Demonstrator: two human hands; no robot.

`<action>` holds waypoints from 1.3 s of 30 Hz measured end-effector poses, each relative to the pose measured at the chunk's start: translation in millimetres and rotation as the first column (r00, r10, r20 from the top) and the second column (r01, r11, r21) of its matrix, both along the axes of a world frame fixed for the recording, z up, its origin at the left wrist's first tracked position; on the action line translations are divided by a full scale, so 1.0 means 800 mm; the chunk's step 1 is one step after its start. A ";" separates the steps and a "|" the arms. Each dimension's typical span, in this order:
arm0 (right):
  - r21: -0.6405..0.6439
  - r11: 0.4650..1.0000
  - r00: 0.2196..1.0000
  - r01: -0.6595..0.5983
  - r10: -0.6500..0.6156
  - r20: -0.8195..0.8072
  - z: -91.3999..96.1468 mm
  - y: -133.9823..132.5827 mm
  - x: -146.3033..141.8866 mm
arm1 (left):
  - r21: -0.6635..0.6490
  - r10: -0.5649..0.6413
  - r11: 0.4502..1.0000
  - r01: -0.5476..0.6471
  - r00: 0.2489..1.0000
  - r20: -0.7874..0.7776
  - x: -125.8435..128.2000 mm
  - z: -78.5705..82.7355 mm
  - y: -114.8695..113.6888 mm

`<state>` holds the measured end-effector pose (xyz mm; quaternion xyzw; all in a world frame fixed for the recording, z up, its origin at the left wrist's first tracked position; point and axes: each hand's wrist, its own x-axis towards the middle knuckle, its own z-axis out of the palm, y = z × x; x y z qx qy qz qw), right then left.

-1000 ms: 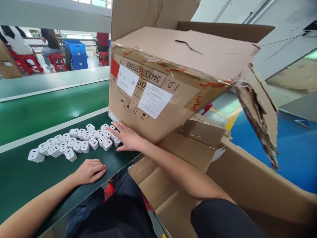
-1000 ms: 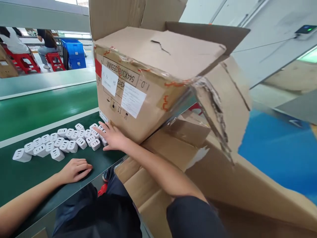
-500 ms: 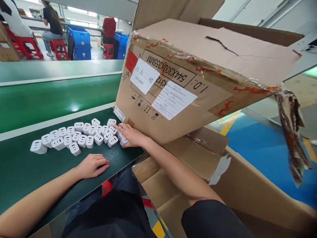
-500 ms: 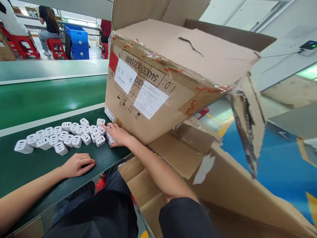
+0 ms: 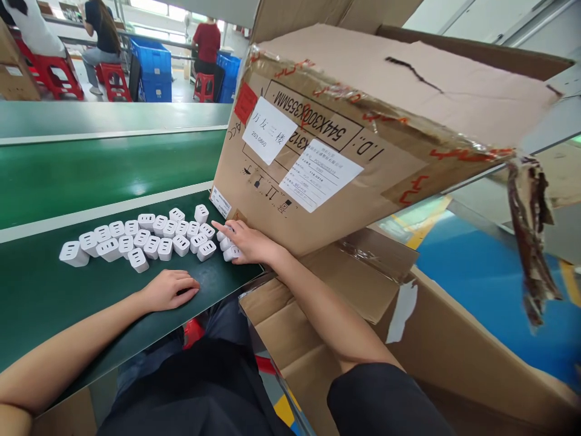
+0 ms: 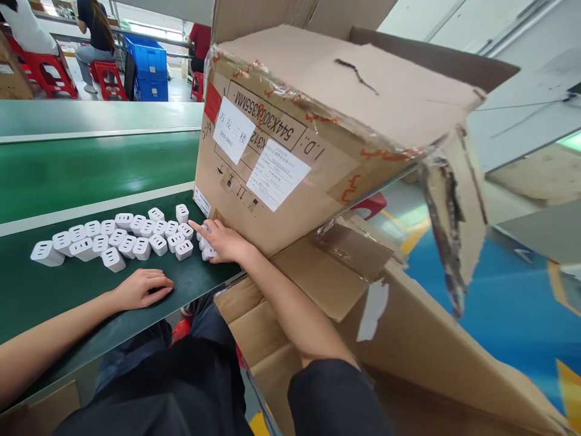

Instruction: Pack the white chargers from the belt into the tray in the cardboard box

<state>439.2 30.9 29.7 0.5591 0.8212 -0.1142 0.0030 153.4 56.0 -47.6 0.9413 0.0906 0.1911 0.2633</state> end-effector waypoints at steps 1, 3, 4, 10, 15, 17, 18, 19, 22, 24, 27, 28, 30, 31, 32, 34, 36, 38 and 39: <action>0.036 0.999 0.995 0.009 -0.005 -0.098 0.004 -0.011 0.001 | -0.024 0.017 1.000 -0.017 1.000 0.006 0.000 0.002 -0.002; 0.068 0.997 0.921 0.037 -0.008 -0.389 0.011 -0.038 0.002 | -0.105 0.079 0.992 -0.075 0.996 0.034 0.003 0.008 -0.009; 0.049 0.998 0.832 0.050 -0.015 -0.554 0.013 -0.053 0.001 | -0.160 0.121 0.981 -0.110 0.991 0.062 0.006 0.014 -0.014; -0.266 0.963 0.099 -0.045 -0.260 -0.960 -0.002 -0.115 -0.020 | -0.331 0.277 0.928 -0.171 0.910 0.307 0.042 0.058 -0.050; -0.342 0.939 -0.175 -0.032 -0.342 -0.923 -0.013 -0.137 -0.031 | -0.413 0.271 0.903 -0.122 0.906 0.325 0.080 0.085 -0.070; -0.360 0.933 -0.198 0.018 -0.350 -0.916 -0.013 -0.144 -0.033 | -0.551 0.275 0.830 -0.086 0.923 0.270 0.092 0.092 -0.076; -0.368 0.929 -0.199 0.045 -0.353 -0.914 -0.014 -0.147 -0.033 | -0.622 0.269 0.780 -0.066 0.933 0.238 0.098 0.094 -0.078; -0.371 0.926 -0.194 0.072 -0.352 -0.916 -0.014 -0.149 -0.033 | -0.684 0.262 0.728 -0.051 0.942 0.209 0.103 0.096 -0.080; -0.344 0.928 -0.119 0.142 -0.329 -0.937 -0.019 -0.155 -0.027 | -0.771 0.271 0.634 -0.053 0.950 0.157 0.117 0.097 -0.081; -0.298 0.940 0.016 0.167 -0.305 -0.952 -0.020 -0.160 -0.019 | -0.714 0.290 0.694 -0.094 0.944 0.158 0.123 0.097 -0.078; -0.116 0.973 0.306 0.200 -0.174 -0.936 -0.008 -0.172 -0.001 | -0.444 0.249 0.886 -0.136 0.946 0.208 0.128 0.100 -0.071; -0.018 0.970 0.423 0.241 -0.122 -0.898 0.001 -0.177 0.004 | -0.338 0.225 0.930 -0.143 0.950 0.218 0.128 0.103 -0.069; 0.208 0.925 0.678 0.318 -0.069 -0.732 0.024 -0.188 0.010 | -0.163 0.183 0.975 -0.151 0.962 0.202 0.129 0.108 -0.066; 0.309 0.890 0.786 0.334 -0.082 -0.612 0.036 -0.192 0.010 | -0.092 0.167 0.984 -0.152 0.968 0.187 0.131 0.111 -0.065; 0.389 0.859 0.865 0.332 -0.113 -0.488 0.047 -0.196 0.008 | -0.028 0.153 0.988 -0.150 0.973 0.174 0.133 0.114 -0.066; 0.470 0.829 0.942 0.304 -0.186 -0.280 0.067 -0.201 0.000 | 0.091 0.133 0.985 -0.148 0.979 0.152 0.140 0.119 -0.070; 0.478 0.825 0.953 0.301 -0.258 -0.157 0.079 -0.205 -0.007 | 0.184 0.104 0.975 -0.126 0.987 0.121 0.152 0.125 -0.078; 0.461 0.832 0.949 0.310 -0.301 -0.094 0.087 -0.213 -0.009 | 0.248 0.058 0.965 -0.080 0.994 0.094 0.166 0.134 -0.089; 0.460 0.830 0.946 0.316 -0.314 -0.084 0.091 -0.220 -0.007 | 0.262 0.026 0.964 -0.050 0.995 0.094 0.173 0.140 -0.096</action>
